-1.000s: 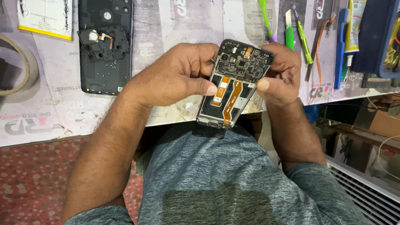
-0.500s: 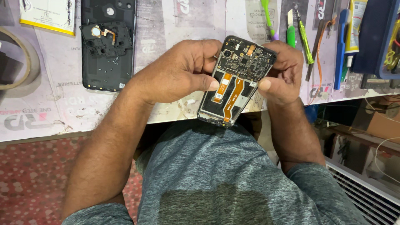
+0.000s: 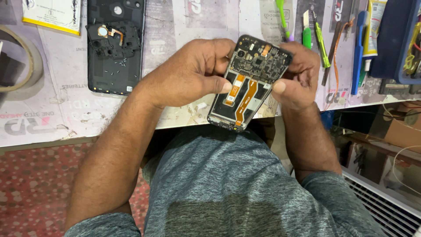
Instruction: The person cleans the exposed motherboard of a disassembled smartphone with a toothbrush, then pries at components with a green plastic tool, separates the board from the midframe, and uses a screwdriver to work on the board at the end.
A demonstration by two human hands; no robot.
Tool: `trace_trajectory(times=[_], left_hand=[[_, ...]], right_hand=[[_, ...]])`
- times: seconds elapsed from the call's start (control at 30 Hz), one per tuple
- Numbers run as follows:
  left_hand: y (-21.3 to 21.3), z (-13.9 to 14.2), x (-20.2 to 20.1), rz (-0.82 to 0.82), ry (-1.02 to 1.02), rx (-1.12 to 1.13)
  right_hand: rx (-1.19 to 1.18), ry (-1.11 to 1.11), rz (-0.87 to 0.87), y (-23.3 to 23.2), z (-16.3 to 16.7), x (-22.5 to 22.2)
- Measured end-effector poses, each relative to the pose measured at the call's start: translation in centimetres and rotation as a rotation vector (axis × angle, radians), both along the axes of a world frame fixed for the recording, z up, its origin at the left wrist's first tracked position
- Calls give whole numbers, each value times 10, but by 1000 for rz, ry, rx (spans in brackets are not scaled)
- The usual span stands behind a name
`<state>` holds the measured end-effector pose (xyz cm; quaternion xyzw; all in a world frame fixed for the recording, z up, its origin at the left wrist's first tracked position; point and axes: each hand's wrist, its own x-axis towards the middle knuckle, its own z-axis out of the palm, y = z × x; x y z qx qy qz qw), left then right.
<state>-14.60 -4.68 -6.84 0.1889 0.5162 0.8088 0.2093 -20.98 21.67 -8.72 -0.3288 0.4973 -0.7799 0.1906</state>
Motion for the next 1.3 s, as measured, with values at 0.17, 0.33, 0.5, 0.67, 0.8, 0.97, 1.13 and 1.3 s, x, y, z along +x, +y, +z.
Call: trace_trajectory(times=[0.17, 0.33, 0.5, 0.67, 0.8, 0.97, 1.13, 1.3], left_hand=[[0, -1, -2, 126, -48, 5], [5, 0, -4, 263, 12, -120], [5, 1, 0, 239, -13, -68], [3, 4, 4, 275, 35, -38], [5, 6, 4, 268, 27, -53], [5, 7, 6, 236, 16, -13], [3, 9, 8, 282, 47, -181], [3, 9, 7, 271, 46, -102]], right_hand=[[53, 454, -652, -16, 17, -1], [334, 1096, -313, -11, 74, 32], [752, 1322, -73, -37, 96, 66], [852, 1316, -99, -52, 112, 70], [898, 1311, -102, -57, 116, 70], [899, 1292, -115, -60, 114, 71], [927, 1286, -109, -64, 115, 71], [923, 1275, -123, -67, 116, 70]])
